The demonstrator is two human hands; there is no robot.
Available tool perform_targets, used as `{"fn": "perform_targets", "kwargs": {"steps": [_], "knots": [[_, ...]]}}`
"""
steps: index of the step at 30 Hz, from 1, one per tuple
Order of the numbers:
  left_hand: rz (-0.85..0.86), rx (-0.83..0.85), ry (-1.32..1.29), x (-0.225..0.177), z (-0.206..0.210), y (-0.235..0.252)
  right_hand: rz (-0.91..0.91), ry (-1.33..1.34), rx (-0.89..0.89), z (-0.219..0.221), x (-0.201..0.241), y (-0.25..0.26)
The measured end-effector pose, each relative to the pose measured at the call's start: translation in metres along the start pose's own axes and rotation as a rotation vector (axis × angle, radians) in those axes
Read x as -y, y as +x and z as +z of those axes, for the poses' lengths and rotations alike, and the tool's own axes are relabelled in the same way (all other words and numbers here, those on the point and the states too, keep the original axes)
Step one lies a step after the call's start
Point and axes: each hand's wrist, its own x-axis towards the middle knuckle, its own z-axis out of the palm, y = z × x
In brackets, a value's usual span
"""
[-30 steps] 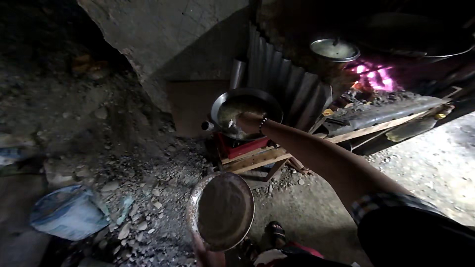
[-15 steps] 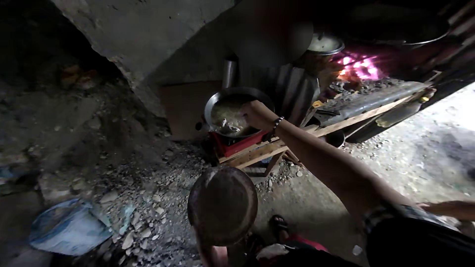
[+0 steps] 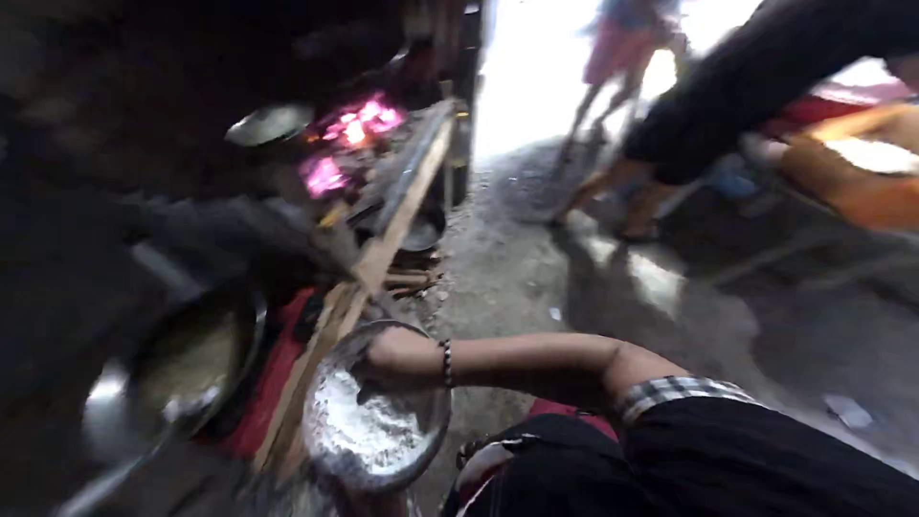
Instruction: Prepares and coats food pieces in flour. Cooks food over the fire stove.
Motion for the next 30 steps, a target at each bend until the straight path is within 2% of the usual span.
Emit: {"fn": "perform_targets", "kwargs": {"steps": [2, 4, 5, 7, 12, 17, 19, 23, 26, 30], "knots": [[-0.166, -0.082, -0.088, -0.021, 0.080, 0.009, 0.105, -0.013, -0.038, -0.027, -0.018, -0.050], [-0.143, 0.132, 0.001, -0.028, 0.137, 0.002, 0.224, -0.043, -0.083, -0.055, -0.040, -0.106], [-0.138, 0.230, -0.046, -0.019, 0.161, 0.000, 0.282, -0.047, -0.092, -0.068, -0.052, -0.137], [-0.255, 0.335, -0.164, -0.002, 0.220, -0.005, 0.386, -0.022, -0.131, -0.093, -0.077, -0.205], [-0.555, 0.483, -0.245, 0.031, 0.394, -0.055, 0.559, -0.037, -0.481, -0.144, -0.133, -0.381], [-0.710, 0.830, -0.317, 0.073, 0.541, -0.123, 0.802, -0.204, -0.726, -0.174, -0.168, -0.539], [-0.804, 0.937, -0.252, 0.085, 0.590, -0.149, 0.892, -0.212, -0.775, -0.177, -0.178, -0.594], [-0.937, 1.074, -0.079, 0.100, 0.679, -0.201, 1.129, -0.073, -0.689, -0.181, -0.183, -0.687], [-1.046, 1.130, 0.077, 0.111, 0.742, -0.241, 1.271, -0.053, -0.822, -0.182, -0.191, -0.750], [-1.093, 1.268, 0.146, 0.142, 0.820, -0.288, 1.483, -0.084, -0.986, -0.194, -0.209, -0.827]]}}
